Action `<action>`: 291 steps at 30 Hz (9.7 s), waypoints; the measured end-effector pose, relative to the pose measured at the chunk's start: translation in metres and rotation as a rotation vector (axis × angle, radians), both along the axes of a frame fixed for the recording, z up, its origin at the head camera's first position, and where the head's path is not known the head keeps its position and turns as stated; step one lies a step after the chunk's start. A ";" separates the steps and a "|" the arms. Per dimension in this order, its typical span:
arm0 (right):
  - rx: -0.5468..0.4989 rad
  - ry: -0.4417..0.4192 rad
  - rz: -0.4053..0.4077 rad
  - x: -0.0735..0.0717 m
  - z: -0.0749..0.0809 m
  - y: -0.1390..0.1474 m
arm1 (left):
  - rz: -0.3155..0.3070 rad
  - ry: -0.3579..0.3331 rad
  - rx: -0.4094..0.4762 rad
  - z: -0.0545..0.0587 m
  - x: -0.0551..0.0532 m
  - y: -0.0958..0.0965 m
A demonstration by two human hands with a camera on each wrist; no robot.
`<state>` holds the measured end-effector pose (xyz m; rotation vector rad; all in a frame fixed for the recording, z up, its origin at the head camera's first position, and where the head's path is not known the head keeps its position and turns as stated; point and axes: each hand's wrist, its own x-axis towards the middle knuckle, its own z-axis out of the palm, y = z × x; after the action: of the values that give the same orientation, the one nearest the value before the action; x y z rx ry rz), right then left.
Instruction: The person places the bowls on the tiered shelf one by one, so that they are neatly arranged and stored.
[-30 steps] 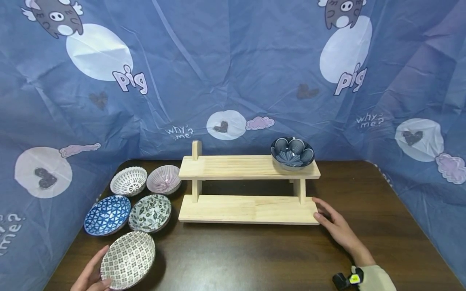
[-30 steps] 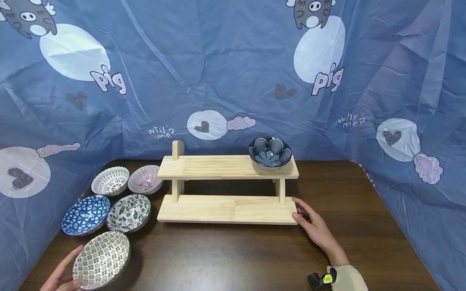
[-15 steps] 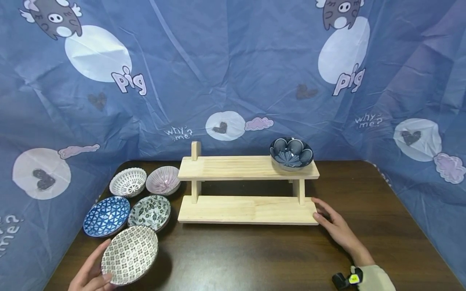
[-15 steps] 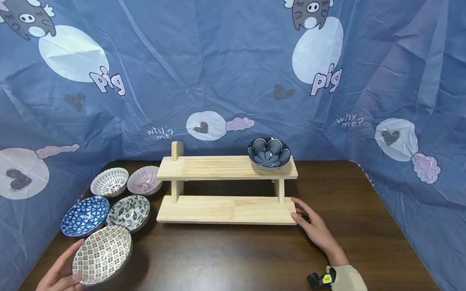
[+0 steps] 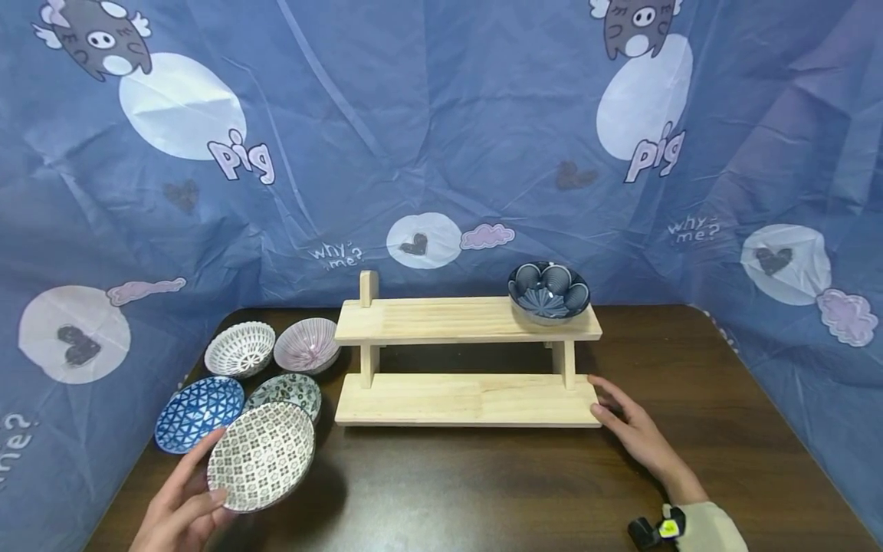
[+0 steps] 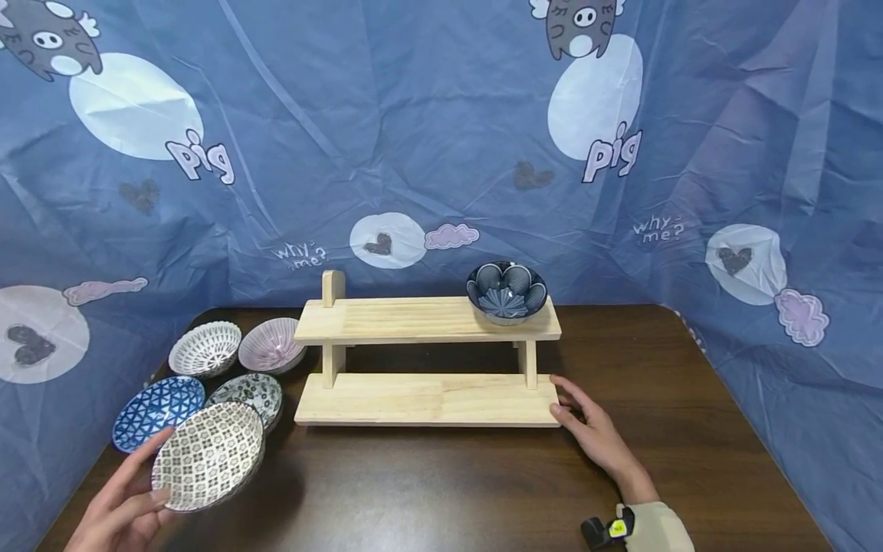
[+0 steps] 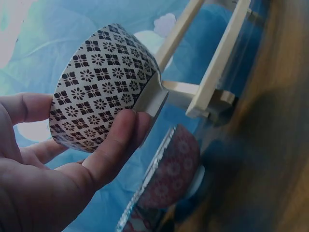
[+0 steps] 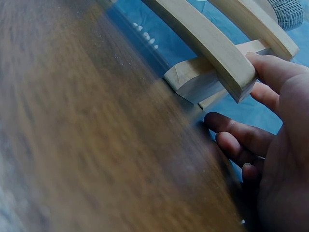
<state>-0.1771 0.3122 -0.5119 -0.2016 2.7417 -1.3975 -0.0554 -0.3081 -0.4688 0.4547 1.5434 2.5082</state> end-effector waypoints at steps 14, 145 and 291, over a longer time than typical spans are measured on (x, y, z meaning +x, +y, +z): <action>-0.015 -0.001 0.008 0.000 -0.001 0.001 | 0.097 0.006 -0.133 0.036 -0.019 0.028; -0.034 -0.018 0.001 0.000 0.000 0.000 | 0.121 -0.249 -0.199 0.105 -0.202 0.254; -0.055 -0.021 0.008 0.002 0.000 -0.001 | 0.456 -0.250 -0.056 -0.030 -0.035 -0.075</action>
<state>-0.1753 0.3111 -0.5116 -0.1981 2.6847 -1.4655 -0.0902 -0.3836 -0.4984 -0.2432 1.7640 2.6918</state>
